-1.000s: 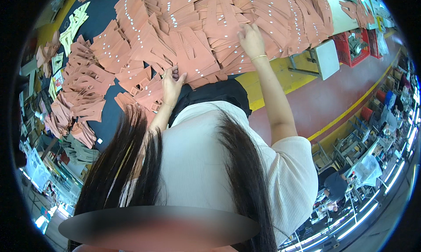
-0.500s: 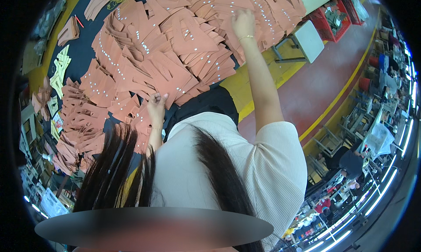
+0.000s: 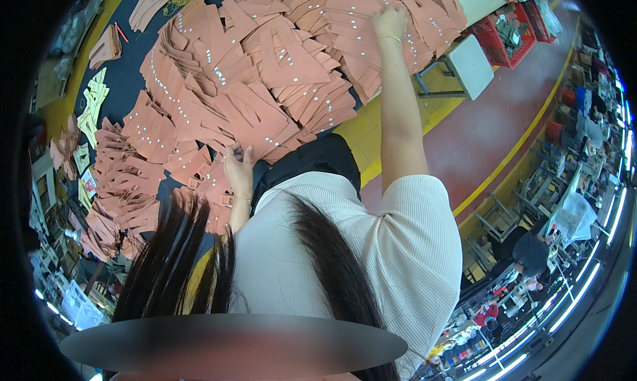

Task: The person repeatedly picks up pink fabric pieces from a large pile on a table, briefly separates or aligns them, and places them back into the pile. The hands work continuously over the same area, handling the pieces one at a time or in small groups.

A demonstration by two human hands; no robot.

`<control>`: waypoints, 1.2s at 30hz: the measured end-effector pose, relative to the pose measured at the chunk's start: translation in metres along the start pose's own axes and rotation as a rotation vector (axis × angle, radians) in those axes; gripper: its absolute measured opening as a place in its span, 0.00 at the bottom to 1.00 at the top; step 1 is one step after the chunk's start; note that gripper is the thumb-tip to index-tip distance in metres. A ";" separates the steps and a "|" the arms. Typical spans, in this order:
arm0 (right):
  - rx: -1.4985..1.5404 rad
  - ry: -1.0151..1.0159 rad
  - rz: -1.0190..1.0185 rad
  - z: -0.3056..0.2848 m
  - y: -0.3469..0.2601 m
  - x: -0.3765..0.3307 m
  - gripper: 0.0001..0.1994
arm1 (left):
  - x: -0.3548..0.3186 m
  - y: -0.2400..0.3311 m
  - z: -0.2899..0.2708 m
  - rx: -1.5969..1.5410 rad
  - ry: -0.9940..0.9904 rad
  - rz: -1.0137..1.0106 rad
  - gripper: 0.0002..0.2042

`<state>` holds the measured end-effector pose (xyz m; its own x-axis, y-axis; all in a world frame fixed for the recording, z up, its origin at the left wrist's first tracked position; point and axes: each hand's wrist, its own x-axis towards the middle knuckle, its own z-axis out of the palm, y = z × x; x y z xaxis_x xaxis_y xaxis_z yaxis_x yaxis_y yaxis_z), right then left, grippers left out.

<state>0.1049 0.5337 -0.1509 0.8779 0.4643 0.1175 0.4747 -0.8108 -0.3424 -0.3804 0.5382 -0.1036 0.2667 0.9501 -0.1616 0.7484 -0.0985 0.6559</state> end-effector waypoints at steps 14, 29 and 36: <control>0.134 -0.064 0.080 -0.022 0.016 -0.050 0.15 | 0.001 -0.016 0.004 -0.173 -0.057 -0.249 0.14; 0.960 -0.039 0.265 -0.005 -0.010 -0.018 0.09 | 0.002 -0.017 0.006 -0.144 -0.057 -0.303 0.17; 0.354 0.371 -0.201 -0.119 -0.100 -0.023 0.10 | -0.002 -0.012 -0.002 -0.987 -0.219 -0.689 0.10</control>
<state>0.0452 0.5619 -0.0083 0.7663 0.3885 0.5117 0.6408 -0.5201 -0.5648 -0.3910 0.5375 -0.1098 0.1644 0.6359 -0.7540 0.0168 0.7625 0.6468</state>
